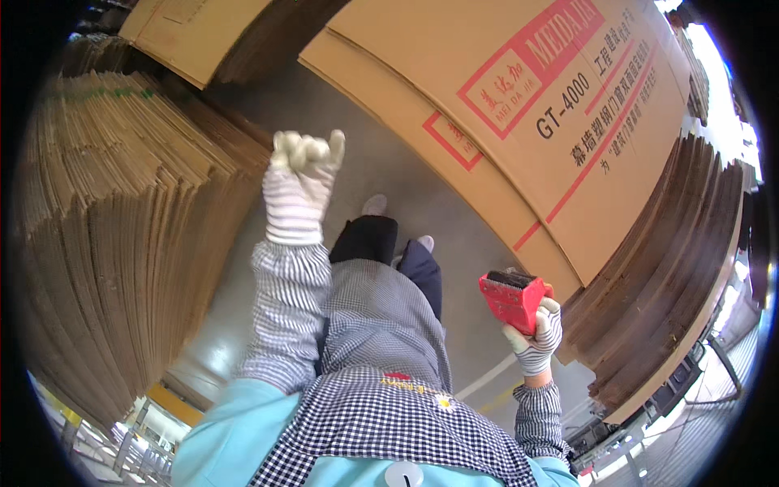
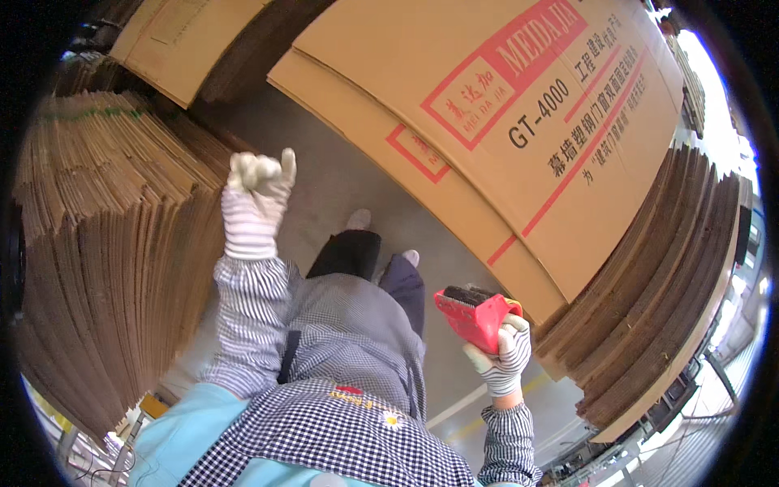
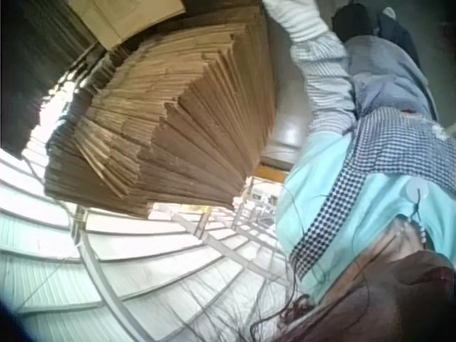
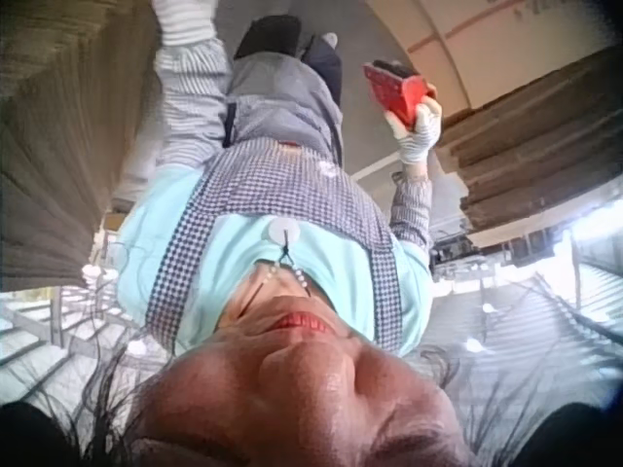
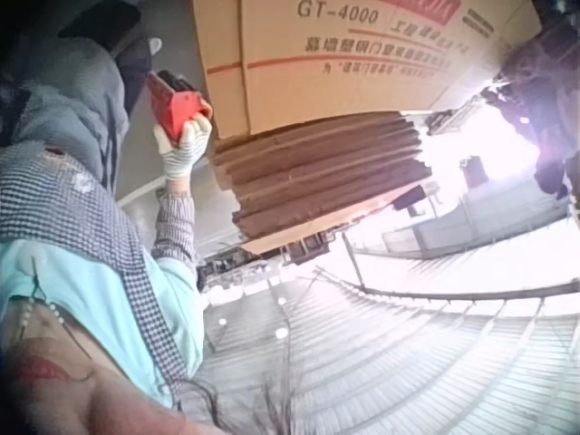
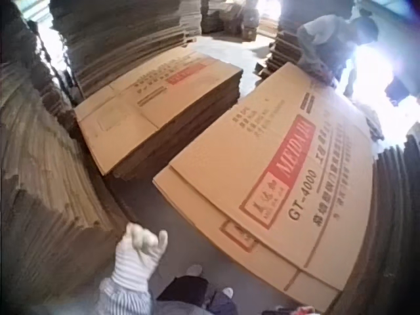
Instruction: Sealing flattened cardboard boxes using a tape dispenser.
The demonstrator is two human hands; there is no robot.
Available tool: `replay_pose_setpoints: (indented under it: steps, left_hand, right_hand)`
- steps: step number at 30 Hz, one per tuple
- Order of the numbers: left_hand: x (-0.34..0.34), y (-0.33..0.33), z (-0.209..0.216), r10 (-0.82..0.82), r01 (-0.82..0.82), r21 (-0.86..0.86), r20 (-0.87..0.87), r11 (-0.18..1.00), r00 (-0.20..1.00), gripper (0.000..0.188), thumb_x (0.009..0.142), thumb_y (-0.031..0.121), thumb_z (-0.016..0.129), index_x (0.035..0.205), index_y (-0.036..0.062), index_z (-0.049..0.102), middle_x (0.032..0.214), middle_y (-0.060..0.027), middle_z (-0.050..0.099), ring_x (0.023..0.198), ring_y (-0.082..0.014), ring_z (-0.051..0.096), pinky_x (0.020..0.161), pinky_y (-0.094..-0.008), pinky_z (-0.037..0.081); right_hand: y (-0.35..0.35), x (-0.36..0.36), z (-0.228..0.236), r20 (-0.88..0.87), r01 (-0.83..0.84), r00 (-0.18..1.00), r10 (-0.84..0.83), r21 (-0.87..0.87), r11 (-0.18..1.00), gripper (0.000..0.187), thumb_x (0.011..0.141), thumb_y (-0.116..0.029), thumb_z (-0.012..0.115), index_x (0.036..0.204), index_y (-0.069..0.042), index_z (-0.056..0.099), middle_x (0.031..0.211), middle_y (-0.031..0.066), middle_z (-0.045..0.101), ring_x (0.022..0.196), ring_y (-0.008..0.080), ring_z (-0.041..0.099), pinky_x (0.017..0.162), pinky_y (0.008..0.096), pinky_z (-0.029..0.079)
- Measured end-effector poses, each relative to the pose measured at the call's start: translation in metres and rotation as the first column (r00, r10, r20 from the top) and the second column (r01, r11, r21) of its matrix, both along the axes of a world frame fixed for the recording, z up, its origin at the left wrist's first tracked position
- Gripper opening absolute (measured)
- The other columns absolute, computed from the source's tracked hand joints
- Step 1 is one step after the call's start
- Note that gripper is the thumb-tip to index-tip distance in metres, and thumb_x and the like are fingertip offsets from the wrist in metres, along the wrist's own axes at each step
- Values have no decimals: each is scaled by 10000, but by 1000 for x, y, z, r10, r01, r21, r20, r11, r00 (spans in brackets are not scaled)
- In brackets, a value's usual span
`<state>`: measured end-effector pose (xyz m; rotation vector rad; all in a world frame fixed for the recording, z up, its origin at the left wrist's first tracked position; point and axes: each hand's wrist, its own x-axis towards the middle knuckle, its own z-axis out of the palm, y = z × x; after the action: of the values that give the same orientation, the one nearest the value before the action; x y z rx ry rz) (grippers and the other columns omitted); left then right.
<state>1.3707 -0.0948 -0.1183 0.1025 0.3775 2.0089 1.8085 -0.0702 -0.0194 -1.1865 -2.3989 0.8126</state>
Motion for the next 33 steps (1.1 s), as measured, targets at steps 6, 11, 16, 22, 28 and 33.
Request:
replay_pose_setpoints:
  steps: [6,11,16,22,28,33]
  left_hand:
    - [93,14,35,-603,447,-417,-411,791,684,550,849,196,765,1347,58,577,1101,-53,667,1032,-147,615,961,-314,507]
    - [130,18,51,-773,704,-373,-490,604,403,316,827,85,753,1136,34,714,1017,-50,667,972,-143,640,891,-300,507]
    - [139,26,64,-762,651,-492,-610,578,216,226,816,85,756,1035,32,747,913,-72,684,878,-171,676,807,-307,538]
    - [147,19,71,-684,539,-520,-713,663,153,148,814,64,731,951,12,750,849,-98,724,791,-174,695,739,-290,551]
    - [168,8,20,-916,609,-688,-345,394,203,127,866,93,666,937,14,737,815,-57,724,756,-120,656,714,-284,531]
    - [194,-16,-10,-949,561,-765,-261,316,179,143,870,92,674,968,-1,722,834,-73,723,765,-137,670,719,-282,537]
  right_hand:
    - [17,-21,24,85,-261,965,250,172,950,424,626,-264,821,951,-128,586,829,54,673,777,269,647,898,438,455]
    - [32,-16,32,247,-470,859,448,36,882,300,613,-232,677,868,-94,598,789,47,669,767,264,681,835,414,517]
    - [42,-22,40,362,-646,743,563,167,745,280,613,-164,639,873,-67,602,885,76,699,846,269,698,871,420,543]
    - [48,-19,39,414,-710,686,599,198,676,333,640,-131,638,959,-44,597,918,102,697,847,265,698,891,393,544]
    - [46,-35,42,534,-821,546,646,187,539,304,690,-145,589,940,21,541,736,83,623,706,245,643,861,362,541]
    - [41,-29,33,499,-895,427,754,115,430,285,744,-150,605,965,18,538,693,53,596,671,230,620,923,379,488]
